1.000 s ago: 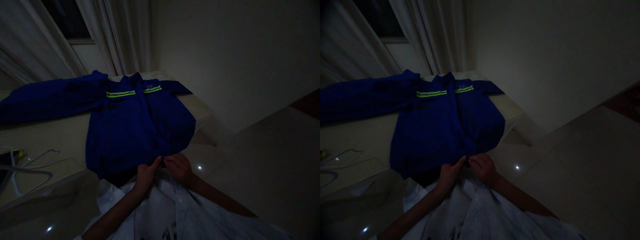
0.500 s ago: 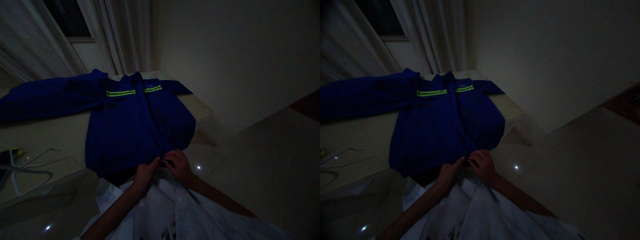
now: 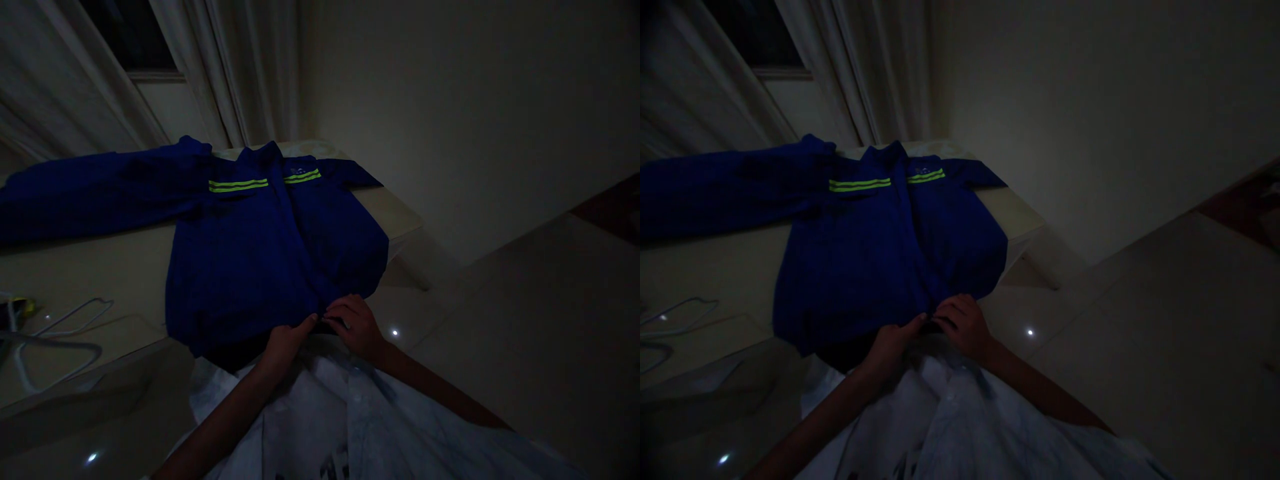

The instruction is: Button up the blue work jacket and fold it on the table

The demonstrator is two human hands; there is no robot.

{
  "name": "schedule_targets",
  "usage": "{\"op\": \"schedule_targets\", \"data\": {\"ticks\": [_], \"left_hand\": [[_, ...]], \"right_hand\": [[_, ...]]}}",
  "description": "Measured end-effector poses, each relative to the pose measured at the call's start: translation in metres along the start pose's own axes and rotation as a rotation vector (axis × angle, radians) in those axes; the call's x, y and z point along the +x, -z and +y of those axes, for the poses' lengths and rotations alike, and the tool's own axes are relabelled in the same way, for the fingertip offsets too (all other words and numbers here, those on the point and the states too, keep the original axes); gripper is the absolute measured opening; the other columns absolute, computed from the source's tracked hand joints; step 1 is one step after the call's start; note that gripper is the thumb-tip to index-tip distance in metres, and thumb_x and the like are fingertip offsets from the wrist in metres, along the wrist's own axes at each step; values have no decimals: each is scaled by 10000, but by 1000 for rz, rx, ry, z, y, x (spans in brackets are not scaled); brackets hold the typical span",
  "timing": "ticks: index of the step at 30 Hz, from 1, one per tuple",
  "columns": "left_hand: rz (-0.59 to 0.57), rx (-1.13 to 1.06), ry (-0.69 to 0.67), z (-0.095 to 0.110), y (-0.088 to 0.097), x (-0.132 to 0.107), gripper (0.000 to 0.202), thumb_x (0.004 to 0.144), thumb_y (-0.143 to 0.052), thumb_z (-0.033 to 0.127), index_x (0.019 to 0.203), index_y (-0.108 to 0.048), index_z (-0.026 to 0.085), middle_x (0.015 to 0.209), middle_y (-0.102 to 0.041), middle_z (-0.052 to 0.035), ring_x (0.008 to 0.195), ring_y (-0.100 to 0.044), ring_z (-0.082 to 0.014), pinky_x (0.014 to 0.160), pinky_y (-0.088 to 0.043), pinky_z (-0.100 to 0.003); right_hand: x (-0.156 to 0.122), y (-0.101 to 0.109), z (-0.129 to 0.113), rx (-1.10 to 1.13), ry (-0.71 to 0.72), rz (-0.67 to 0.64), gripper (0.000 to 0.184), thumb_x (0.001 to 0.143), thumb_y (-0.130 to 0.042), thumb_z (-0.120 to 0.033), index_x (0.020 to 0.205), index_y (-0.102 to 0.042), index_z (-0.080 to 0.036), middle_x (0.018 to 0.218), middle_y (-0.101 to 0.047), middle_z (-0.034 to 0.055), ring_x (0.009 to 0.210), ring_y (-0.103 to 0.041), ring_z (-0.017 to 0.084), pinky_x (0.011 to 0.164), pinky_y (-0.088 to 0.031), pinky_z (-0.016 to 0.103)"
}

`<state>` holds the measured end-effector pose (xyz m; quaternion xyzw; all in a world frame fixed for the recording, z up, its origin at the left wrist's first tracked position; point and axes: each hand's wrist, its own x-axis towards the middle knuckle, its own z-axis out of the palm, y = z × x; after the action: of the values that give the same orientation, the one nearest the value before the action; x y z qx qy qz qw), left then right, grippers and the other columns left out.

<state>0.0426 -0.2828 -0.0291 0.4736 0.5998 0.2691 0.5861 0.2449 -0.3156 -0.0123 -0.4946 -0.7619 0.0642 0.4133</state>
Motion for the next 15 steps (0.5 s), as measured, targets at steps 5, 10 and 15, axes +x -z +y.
{"op": "schedule_targets", "data": {"ticks": [5, 10, 15], "left_hand": [[-53, -11, -8, 4, -10, -1, 476, 692, -771, 652, 586, -713, 191, 700, -744, -100, 702, -695, -254, 703, -525, -332], [-117, -135, -199, 1, -13, 0, 384, 741, -786, 551, 811, -801, 174, 964, -808, -120, 961, -738, -277, 945, -536, -355], [-144, -114, -167, 2, -12, -3, 415, 773, -759, 576, 831, -805, 168, 919, -809, -111, 917, -746, -297, 896, -555, -362]], "right_hand": [[5, 4, 0, 64, -65, 0, 74, 991, -686, -269, 933, -707, -229, 1012, -715, 62, 960, -679, 209, 862, -523, 384], [10, 10, -1, 68, -85, -67, 21, 972, -688, -219, 955, -686, -230, 1095, -674, 75, 1042, -647, 228, 927, -525, 412], [20, 14, -1, 71, -164, -116, 59, 939, -713, -188, 951, -677, -233, 1146, -648, 78, 1098, -629, 238, 971, -527, 423]]}}
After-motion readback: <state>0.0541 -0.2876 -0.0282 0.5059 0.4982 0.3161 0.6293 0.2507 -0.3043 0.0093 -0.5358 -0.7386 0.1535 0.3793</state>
